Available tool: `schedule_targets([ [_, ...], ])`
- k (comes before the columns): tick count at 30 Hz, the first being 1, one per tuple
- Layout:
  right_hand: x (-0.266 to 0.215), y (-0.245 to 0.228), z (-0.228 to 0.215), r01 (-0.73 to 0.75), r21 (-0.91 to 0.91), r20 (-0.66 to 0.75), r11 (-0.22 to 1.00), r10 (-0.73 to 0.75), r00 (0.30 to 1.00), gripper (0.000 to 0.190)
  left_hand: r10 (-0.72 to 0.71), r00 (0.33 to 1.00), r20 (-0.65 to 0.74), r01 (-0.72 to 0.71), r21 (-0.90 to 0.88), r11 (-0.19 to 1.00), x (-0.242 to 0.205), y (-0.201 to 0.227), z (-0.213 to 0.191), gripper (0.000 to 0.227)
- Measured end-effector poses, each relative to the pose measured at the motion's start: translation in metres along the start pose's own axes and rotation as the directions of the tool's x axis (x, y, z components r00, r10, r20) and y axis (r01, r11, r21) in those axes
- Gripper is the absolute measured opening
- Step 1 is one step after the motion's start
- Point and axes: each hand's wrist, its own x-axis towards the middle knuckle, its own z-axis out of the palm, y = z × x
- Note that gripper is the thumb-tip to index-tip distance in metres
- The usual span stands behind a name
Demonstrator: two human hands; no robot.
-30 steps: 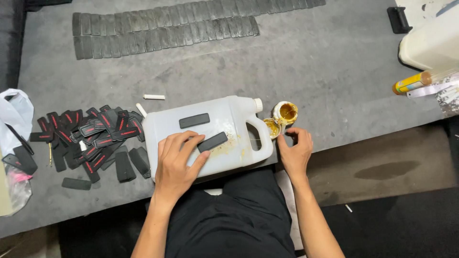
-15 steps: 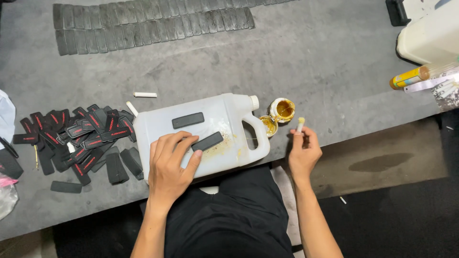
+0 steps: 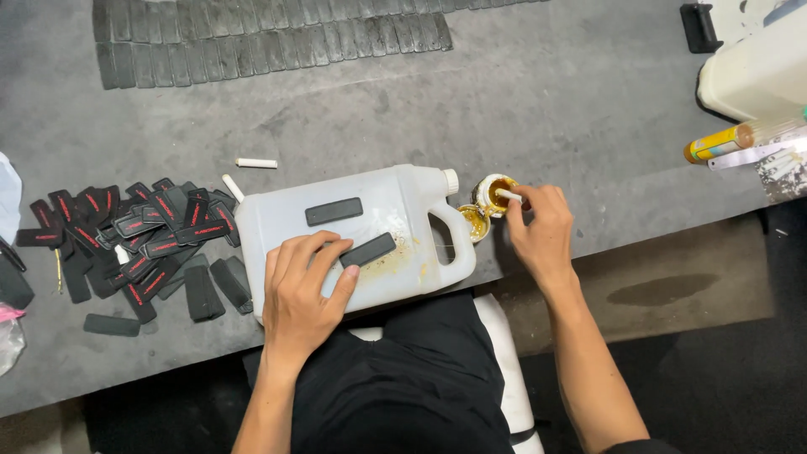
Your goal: Applying glue to small leather tags and arranging them in a row on a workbench.
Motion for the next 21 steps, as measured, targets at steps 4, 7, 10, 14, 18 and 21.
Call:
schedule_targets([
  [4,0.013,0.001,0.001,0.069,-0.061,0.102,0.996,-0.063,0.993,0.014,0.002,1.000,-0.002,-0.002,-0.012,1.000,0.001,0.001,-0.001,0.026],
  [7,0.022,-0.005,-0.009,0.032,-0.011,0.162,0.999,-0.030,0.986,0.010,0.001,1.000,-0.007,-0.001,-0.007,1.000,0.002,0.000,0.000,0.027],
  [10,0.024,-0.014,-0.030,-0.226,0.126,0.169,0.966,0.203,0.964,0.007,0.004,1.000,-0.014,-0.004,-0.004,1.000,0.001,-0.001,0.001,0.027],
  [14,0.010,-0.006,-0.042,-0.416,0.219,0.050,0.883,0.415,0.908,0.008,-0.001,1.000,-0.007,0.001,-0.004,1.000,0.003,0.002,-0.001,0.026],
  [18,-0.003,-0.016,-0.042,-0.322,0.112,0.064,0.940,0.316,0.946,0.009,0.006,1.000,-0.002,-0.006,-0.005,1.000,0.003,0.001,0.000,0.027],
  [21,-0.021,-0.010,-0.035,-0.378,0.104,0.259,0.920,0.342,0.903,0.009,0.007,1.000,-0.004,-0.007,-0.015,1.000,0.002,0.001,0.000,0.026],
])
